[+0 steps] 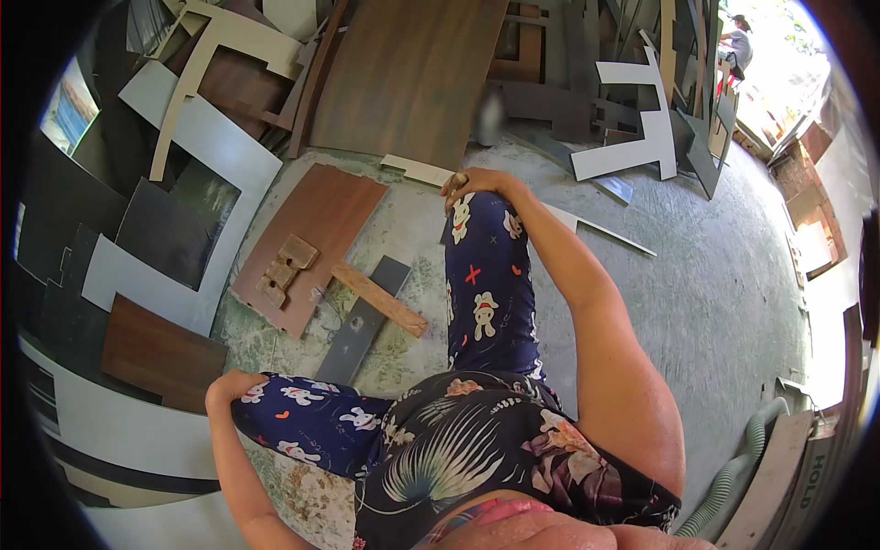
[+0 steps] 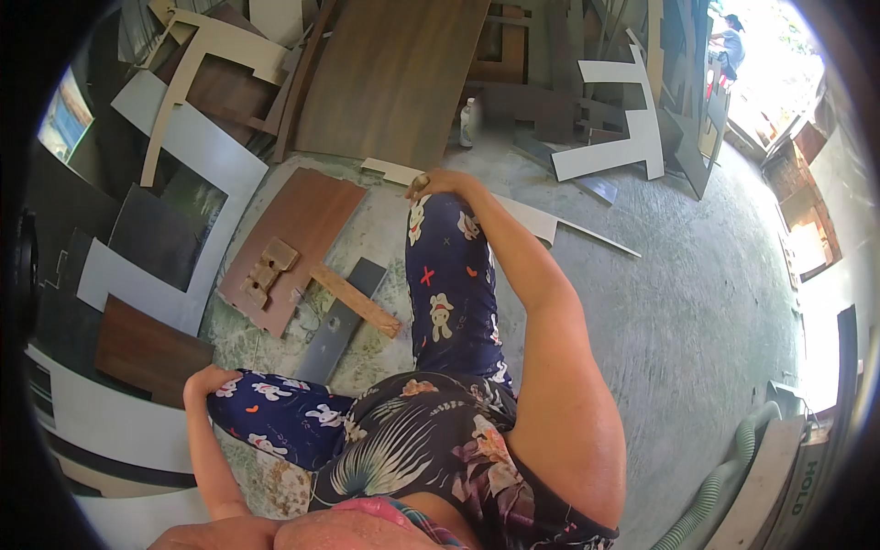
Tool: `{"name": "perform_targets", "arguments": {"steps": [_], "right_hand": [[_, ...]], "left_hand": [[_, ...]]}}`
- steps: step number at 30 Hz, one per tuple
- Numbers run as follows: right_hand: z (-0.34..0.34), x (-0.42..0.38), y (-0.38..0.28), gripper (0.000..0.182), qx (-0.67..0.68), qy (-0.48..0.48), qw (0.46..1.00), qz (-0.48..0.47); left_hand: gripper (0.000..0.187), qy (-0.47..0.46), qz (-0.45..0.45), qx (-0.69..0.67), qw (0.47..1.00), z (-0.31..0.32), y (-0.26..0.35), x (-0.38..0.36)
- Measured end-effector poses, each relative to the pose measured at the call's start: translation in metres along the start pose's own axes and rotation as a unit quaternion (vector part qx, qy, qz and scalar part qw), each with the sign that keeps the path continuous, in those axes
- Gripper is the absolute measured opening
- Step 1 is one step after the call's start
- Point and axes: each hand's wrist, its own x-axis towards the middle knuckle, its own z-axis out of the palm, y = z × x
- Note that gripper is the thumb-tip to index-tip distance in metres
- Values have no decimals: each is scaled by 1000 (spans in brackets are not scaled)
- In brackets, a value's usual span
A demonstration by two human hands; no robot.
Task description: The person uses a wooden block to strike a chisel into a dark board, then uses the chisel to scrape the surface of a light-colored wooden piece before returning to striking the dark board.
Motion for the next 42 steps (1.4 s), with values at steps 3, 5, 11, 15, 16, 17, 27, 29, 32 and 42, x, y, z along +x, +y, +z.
{"name": "perform_targets", "arguments": {"steps": [3, 5, 11, 15, 16, 17, 27, 29, 32, 42], "right_hand": [[2, -11, -13, 47, 33, -15, 999, -13], [1, -13, -22, 46, 29, -29, 999, -33], [5, -17, -48, 46, 5, -26, 998, -49], [14, -24, -71, 46, 19, -28, 998, -57], [16, -25, -75, 46, 20, -33, 997, -63], [18, -25, -78, 45, 21, -38, 997, -69], [24, -65, -123, 44, 58, -25, 988, -144], [24, -65, -122, 44, 68, -27, 988, -138], [23, -63, -112, 43, 77, -34, 987, -135], [25, -36, -75, 43, 229, -120, 963, -78]], "left_hand": [[56, -2, -81, -65, 995, -8, 21, -19], [39, -4, -2, 27, 1000, 4, -12, 8], [54, 68, 14, -54, 996, 6, 2, -20], [54, 122, -59, -64, 989, 11, 9, -32], [42, 106, -37, -29, 993, 11, 6, -33], [32, 91, -16, 6, 996, 11, 2, -32], [30, 86, -76, -59, 992, 10, 17, -52], [35, 102, -66, -60, 991, 13, 12, -51], [49, 132, -79, -92, 984, 11, 29, -69], [57, 129, -87, -78, 985, 6, 36, -61]]}}
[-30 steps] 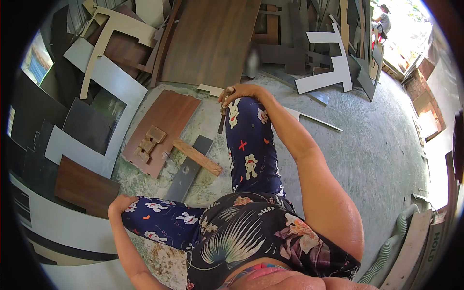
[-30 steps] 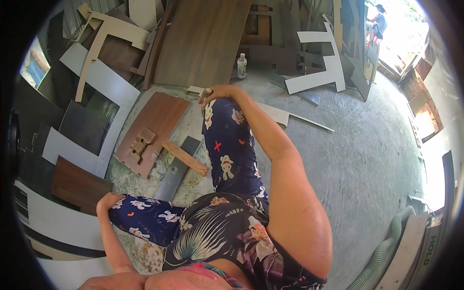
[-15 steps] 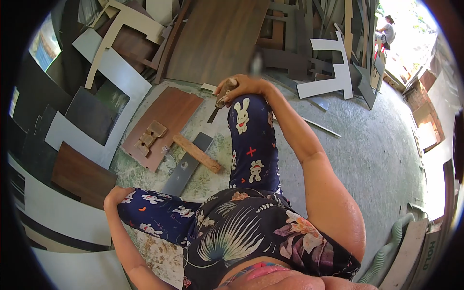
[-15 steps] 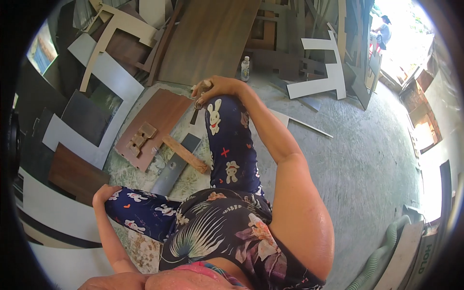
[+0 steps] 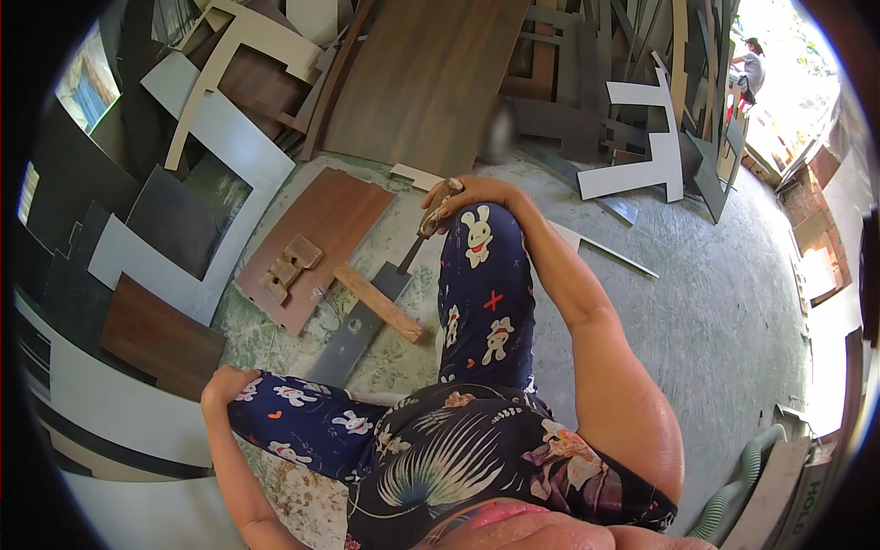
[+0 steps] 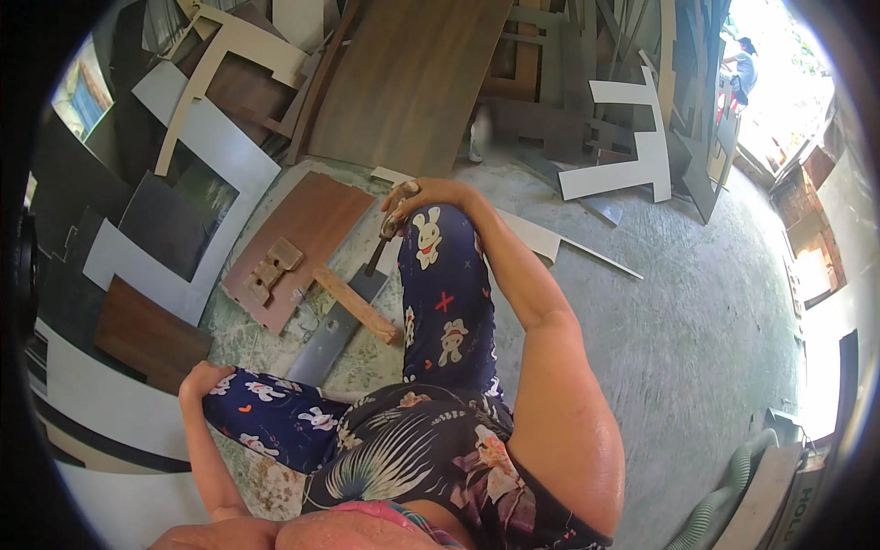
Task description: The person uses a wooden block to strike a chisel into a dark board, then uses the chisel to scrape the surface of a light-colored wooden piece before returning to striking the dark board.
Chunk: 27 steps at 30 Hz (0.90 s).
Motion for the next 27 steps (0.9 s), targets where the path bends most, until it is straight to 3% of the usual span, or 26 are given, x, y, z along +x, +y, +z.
{"name": "perform_targets", "arguments": {"steps": [8, 15, 20, 23, 26, 27], "right_hand": [[-15, 22, 17, 40, -16, -14, 1000, 8], [-31, 11, 24, 42, -122, -7, 992, 15], [-24, 20, -2, 47, -244, -72, 960, 114], [0, 50, -26, 49, -308, -96, 928, 187], [29, 87, -40, 48, -312, -117, 933, 133], [42, 99, -44, 49, -307, -123, 936, 120]], "left_hand": [[57, -28, 40, 48, 998, 7, -13, 19], [56, -34, 22, 71, 997, 2, 2, 13], [52, -17, 19, 131, 991, 6, 9, 24], [47, -13, 49, 180, 982, 7, 24, 33], [47, 6, 218, 74, 973, -6, 75, 8], [49, -12, 222, 42, 974, -6, 91, 5]]}}
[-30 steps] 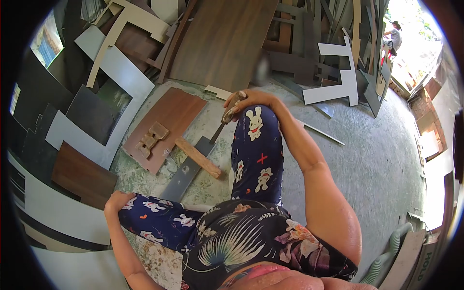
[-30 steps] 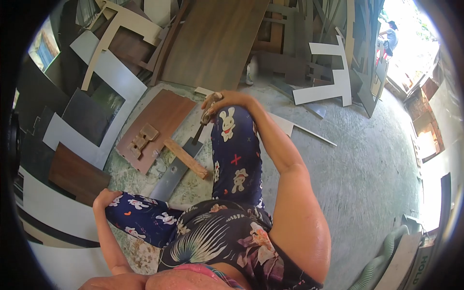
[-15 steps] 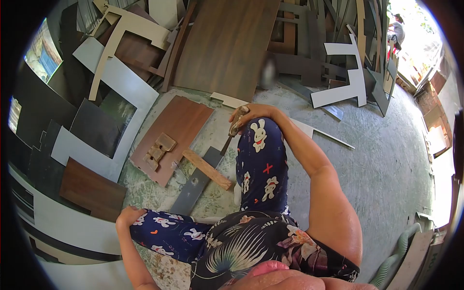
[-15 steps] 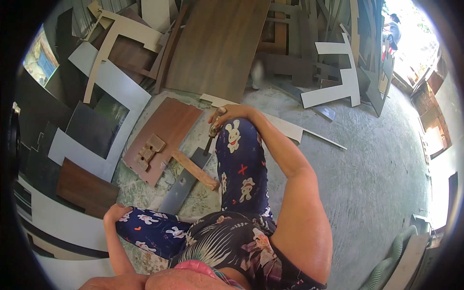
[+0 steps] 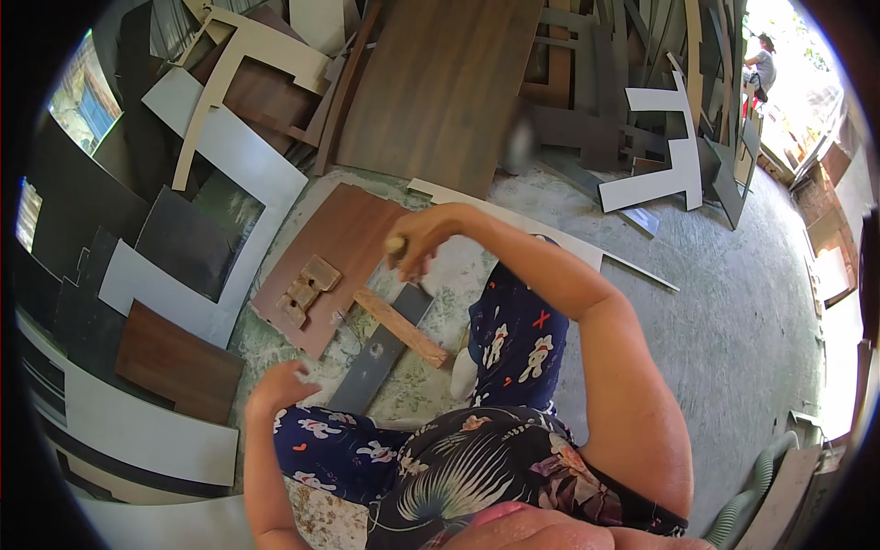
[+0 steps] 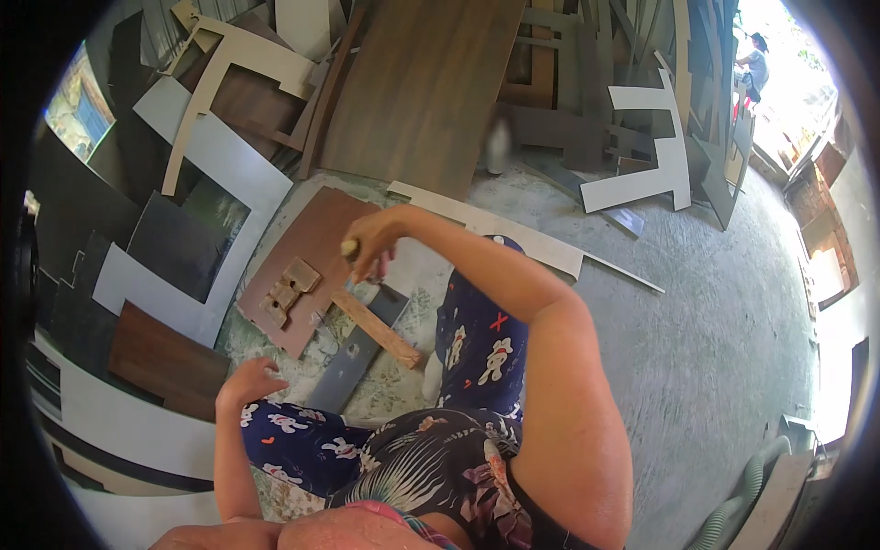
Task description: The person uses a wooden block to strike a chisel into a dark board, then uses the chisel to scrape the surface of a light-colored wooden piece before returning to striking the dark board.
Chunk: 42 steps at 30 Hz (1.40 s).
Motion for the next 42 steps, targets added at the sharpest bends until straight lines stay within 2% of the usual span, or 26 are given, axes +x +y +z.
{"name": "perform_targets", "arguments": {"steps": [2, 4, 8, 11, 14, 15, 18, 21, 22, 23, 24, 25, 27, 28, 30, 33, 36, 39, 42], "right_hand": [[12, 32, -15, 45, 10, -5, 999, -42], [30, 58, -29, 41, 28, -7, 995, -92], [65, 107, -42, 40, 44, 82, 988, -123], [87, 128, -41, 39, 113, 179, 968, -134], [108, 150, -25, 44, 265, 161, 942, -128], [113, 153, -19, 49, 275, 126, 945, -127], [122, 164, 10, 62, 293, 74, 940, -157], [138, 178, 60, 72, 280, 84, 955, -53], [165, 221, 118, 73, 98, 223, 956, -162], [191, 263, 174, 75, -105, 398, 889, -202], [189, 229, 155, 78, 8, 367, 930, 19], [187, 193, 135, 80, 101, 318, 910, 247], [209, 192, 151, 88, 64, 333, 878, 338], [217, 191, 153, 87, 43, 327, 878, 348], [235, 192, 155, 85, 0, 309, 879, 364], [252, 196, 162, 77, -13, 293, 899, 325], [255, 196, 162, 69, 4, 285, 918, 275], [251, 195, 168, 64, 12, 304, 915, 266], [237, 198, 176, 57, 24, 342, 901, 266]], "left_hand": [[55, -24, 12, -72, 997, -2, 27, 8], [54, 61, 69, -63, 994, 9, 39, 23], [48, 187, 140, -130, 964, 31, 45, 57], [42, 168, 51, -268, 947, 43, 32, 84], [35, 222, 48, -306, 925, 69, 6, 113], [29, 265, 94, -343, 896, 76, 7, 115], [28, 244, 50, -470, 847, 96, 1, 126], [34, 198, -41, -279, 939, 118, -50, 154], [35, 182, -86, -282, 938, 122, -63, 157], [37, 166, -128, -284, 935, 125, -74, 158], [38, 149, -170, -285, 931, 132, -88, 161], [37, 145, -223, -261, 928, 144, -106, 165], [35, 140, -297, -214, 920, 196, -169, 175], [34, 140, -318, -192, 918, 222, -197, 176], [34, 101, -397, -171, 896, 223, -196, 149], [34, 37, -413, -46, 909, 242, -233, 133], [26, -21, -487, -80, 870, 321, -340, 151], [24, -54, -513, -69, 854, 310, -325, 123], [22, -68, -551, -140, 820, 302, -299, 90]]}}
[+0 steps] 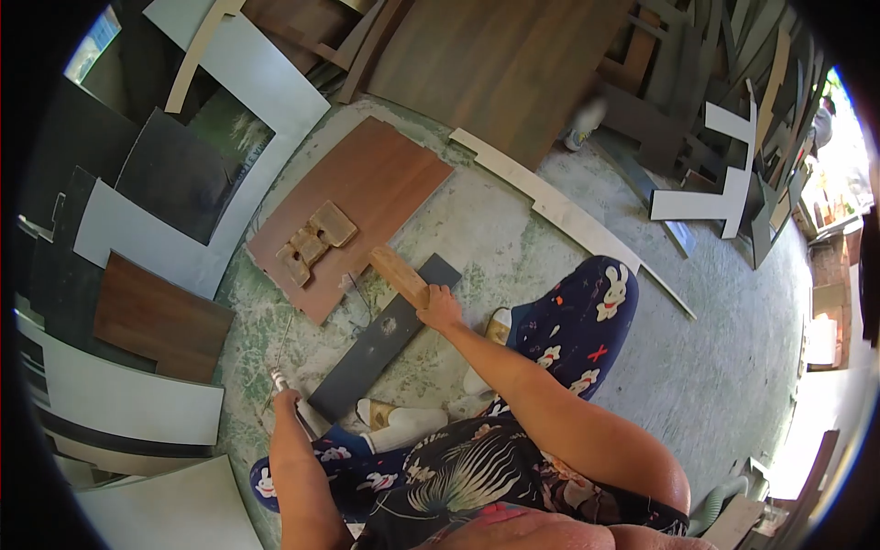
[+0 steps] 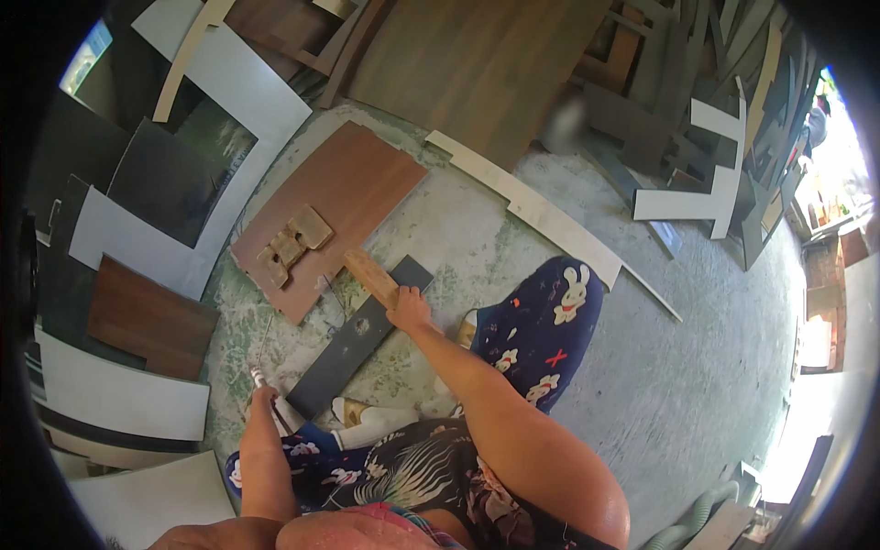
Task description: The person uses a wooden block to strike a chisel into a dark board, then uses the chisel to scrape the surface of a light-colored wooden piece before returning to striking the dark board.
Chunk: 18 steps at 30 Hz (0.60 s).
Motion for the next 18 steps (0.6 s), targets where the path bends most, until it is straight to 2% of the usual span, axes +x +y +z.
{"name": "perform_targets", "arguments": {"steps": [6, 8, 9, 12, 15, 18], "right_hand": [[1, 35, 45, 47, 105, 88, 989, -52], [-7, 39, 44, 50, 135, 73, 988, -34], [-11, 39, 41, 51, 150, 64, 986, -24], [-32, 30, 25, 55, 258, 36, 965, 10], [-22, 38, 32, 65, 234, 175, 956, 40], [-37, 33, 21, 76, 234, 226, 939, 115]], "left_hand": [[18, -138, -88, -144, 976, 3, -10, -44], [18, -215, -108, -184, 953, -1, -5, -53], [34, -292, -105, -204, 929, -3, -3, -52], [39, -309, -84, -179, 930, 3, 8, -55], [41, -308, -75, -176, 932, 3, 17, -60], [41, -293, -87, -178, 936, 3, 25, -65]]}}
